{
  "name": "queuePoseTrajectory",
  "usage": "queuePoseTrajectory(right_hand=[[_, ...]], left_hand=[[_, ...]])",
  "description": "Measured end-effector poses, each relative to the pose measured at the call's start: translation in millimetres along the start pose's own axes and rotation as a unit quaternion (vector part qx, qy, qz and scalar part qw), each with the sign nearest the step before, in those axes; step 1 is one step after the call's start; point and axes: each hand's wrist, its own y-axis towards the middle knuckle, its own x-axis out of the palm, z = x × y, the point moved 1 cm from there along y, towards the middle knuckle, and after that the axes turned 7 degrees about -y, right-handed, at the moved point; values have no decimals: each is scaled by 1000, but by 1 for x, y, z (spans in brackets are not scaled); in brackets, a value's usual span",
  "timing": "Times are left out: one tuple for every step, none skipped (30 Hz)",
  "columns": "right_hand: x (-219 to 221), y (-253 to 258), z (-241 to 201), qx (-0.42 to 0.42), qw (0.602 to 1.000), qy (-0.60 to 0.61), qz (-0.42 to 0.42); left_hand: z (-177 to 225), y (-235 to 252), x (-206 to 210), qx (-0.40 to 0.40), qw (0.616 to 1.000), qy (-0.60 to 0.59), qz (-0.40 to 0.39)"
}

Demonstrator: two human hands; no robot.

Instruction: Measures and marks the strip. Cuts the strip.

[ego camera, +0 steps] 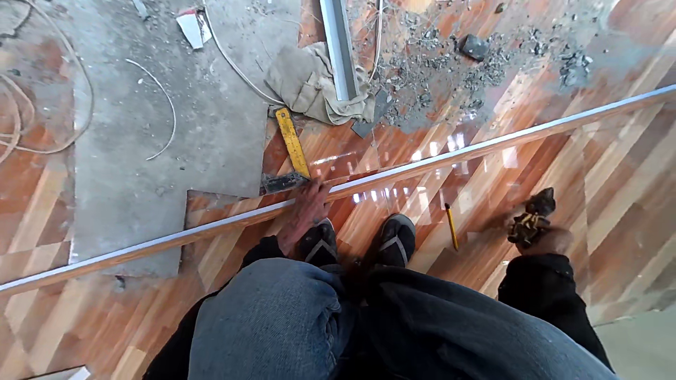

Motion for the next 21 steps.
queuePoseTrajectory(right_hand=[[1, -4, -1, 11, 999, 50, -17], [4, -8, -2, 21, 997, 68, -36], [11, -12, -5, 24, 997, 59, -53], [17, -19, -8, 22, 997, 34, -72], [23, -26, -12, 18, 996, 4, -90], [26, -34, -16, 8, 994, -33, -105], [31, -42, -23, -14, 990, -70, -120], [38, -53, -34, -41, 983, -104, -147], [47, -66, -48, -69, 971, -136, -182], [58, -80, -65, -105, 954, -172, -221], [70, -93, -85, -151, 927, -222, -262], [86, -106, -110, -203, 888, -286, -299], [107, -123, -139, -256, 837, -357, -327], [132, -142, -169, -312, 775, -434, -338], [162, -167, -200, -378, 693, -513, -339], [194, -193, -229, -447, 600, -573, -335], [230, -220, -254, -513, 511, -607, -328], [267, -250, -273, -565, 435, -622, -324], [304, -279, -289, -604, 368, -628, -324], [338, -306, -300, -632, 315, -628, -327], [368, -332, -309, -653, 277, -622, -333]], left_hand=[[-4, 1, 4, 0, 1000, 3, 11], [-8, 2, 6, -5, 1000, 5, 19], [-10, 2, 5, -17, 1000, 2, 20], [-12, 0, 2, -28, 999, -4, 18], [-14, -4, -2, -40, 999, -12, 10], [-18, -10, -6, -51, 998, -20, 2], [-25, -17, -6, -58, 998, -17, 6], [-34, -25, -7, -64, 998, -13, 19], [-43, -35, -10, -74, 997, -9, 27], [-50, -44, -16, -94, 995, -9, 24], [-56, -52, -22, -119, 993, -12, 17], [-63, -60, -27, -140, 990, -11, 16], [-72, -67, -28, -149, 988, -4, 32], [-78, -74, -27, -162, 986, 1, 46], [-83, -79, -26, -173, 983, -1, 61], [-86, -84, -25, -183, 980, -10, 78], [-87, -87, -24, -190, 977, -24, 96], [-87, -88, -24, -194, 974, -42, 113], [-85, -90, -25, -202, 970, -58, 120], [-85, -91, -23, -214, 966, -66, 129], [-83, -91, -21, -226, 962, -75, 136]])
